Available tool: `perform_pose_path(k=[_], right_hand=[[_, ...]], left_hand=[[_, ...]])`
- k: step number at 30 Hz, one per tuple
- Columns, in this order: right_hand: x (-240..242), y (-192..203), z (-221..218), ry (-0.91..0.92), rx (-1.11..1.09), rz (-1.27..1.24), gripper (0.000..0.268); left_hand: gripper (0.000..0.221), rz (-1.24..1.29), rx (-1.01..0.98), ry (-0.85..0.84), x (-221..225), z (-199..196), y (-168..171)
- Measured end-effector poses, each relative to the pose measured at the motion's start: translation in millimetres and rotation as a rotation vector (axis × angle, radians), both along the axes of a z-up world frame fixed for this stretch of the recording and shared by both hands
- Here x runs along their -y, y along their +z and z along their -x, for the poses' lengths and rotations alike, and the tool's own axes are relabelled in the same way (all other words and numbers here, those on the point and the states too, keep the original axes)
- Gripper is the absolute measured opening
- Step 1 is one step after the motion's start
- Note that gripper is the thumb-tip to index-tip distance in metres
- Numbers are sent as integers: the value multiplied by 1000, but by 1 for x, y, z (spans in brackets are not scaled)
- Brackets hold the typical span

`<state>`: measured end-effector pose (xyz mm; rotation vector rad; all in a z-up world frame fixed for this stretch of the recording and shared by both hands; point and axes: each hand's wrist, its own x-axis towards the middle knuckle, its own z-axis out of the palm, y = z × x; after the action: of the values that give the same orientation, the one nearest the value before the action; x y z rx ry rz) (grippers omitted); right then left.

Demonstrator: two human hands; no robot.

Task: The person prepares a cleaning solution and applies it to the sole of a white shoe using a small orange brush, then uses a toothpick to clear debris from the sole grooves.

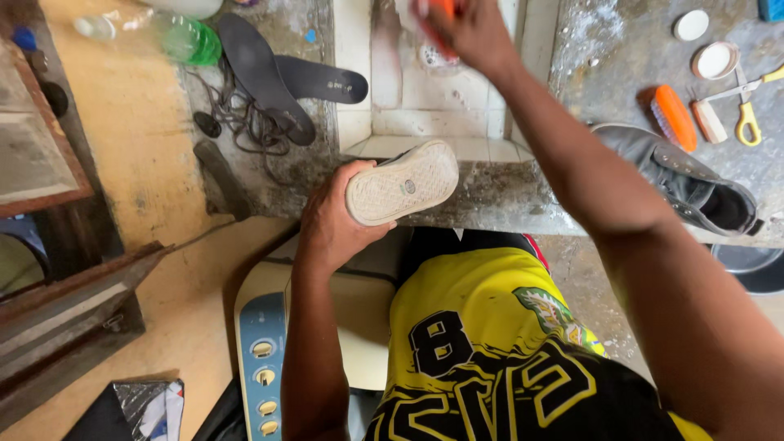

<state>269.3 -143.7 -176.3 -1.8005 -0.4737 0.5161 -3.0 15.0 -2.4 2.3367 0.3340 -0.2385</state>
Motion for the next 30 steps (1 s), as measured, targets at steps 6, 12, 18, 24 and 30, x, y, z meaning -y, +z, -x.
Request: perform_pose_path(k=[6,12,18,24,30], right_hand=[[9,78,159,328,-41,-288,26],[46,57,141,261,89,109,30],[20,69,194,300,172,-184,30],[48,49,146,320,58,317,30],[21,53,190,372,304,-252,26]], left_hand=[[84,-42,-60,-44,-2,-16,7],[84,121,14,29,-6,0,0],[85,99,0,18,-4,11,-9],[83,174,43,103,-9,25,-21],[84,157,60,109,-10,31,-32]])
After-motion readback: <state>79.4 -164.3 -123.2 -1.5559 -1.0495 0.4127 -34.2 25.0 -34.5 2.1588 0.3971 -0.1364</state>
